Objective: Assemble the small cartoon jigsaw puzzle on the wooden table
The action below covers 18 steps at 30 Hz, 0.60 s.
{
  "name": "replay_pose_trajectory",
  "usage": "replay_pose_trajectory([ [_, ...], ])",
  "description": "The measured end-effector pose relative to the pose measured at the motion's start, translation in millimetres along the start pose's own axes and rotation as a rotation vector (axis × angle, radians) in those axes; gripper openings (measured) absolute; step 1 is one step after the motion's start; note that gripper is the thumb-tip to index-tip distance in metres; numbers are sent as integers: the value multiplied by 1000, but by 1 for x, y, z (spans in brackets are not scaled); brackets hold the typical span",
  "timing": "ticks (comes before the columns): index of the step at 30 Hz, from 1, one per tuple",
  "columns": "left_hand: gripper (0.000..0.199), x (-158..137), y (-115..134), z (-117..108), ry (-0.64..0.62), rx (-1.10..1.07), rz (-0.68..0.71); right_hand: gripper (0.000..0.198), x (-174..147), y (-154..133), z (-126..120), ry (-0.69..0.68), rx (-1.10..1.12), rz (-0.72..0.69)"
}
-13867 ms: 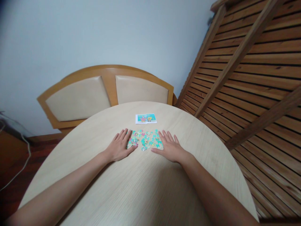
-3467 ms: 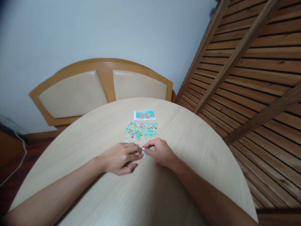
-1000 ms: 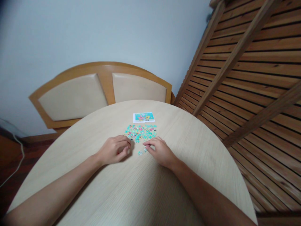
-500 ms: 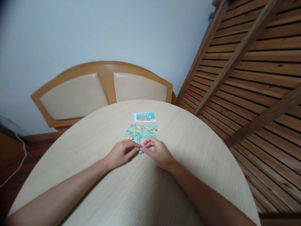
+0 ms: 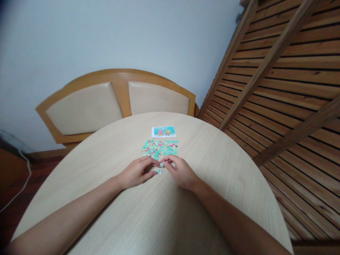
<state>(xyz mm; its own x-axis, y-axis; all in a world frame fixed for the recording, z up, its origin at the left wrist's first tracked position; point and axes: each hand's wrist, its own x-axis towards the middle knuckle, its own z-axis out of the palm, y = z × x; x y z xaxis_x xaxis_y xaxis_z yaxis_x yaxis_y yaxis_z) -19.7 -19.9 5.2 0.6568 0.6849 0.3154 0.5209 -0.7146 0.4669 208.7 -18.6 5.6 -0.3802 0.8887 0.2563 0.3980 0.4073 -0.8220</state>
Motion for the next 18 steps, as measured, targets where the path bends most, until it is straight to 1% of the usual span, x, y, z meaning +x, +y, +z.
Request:
replay_pose_trajectory([
  [3,19,0,1,-1,-9,39,-13,15,0,1,0,-1,17,42],
  [7,18,1,2,-1,-6,32,-31,16,0,4,-1,1,25,79],
  [13,11,3,6,0,28,-33,-53,18,0,2,-1,-7,36,70],
  [18,12,4,7,2,51,-100,-88,17,0,-3,0,-9,39,82],
])
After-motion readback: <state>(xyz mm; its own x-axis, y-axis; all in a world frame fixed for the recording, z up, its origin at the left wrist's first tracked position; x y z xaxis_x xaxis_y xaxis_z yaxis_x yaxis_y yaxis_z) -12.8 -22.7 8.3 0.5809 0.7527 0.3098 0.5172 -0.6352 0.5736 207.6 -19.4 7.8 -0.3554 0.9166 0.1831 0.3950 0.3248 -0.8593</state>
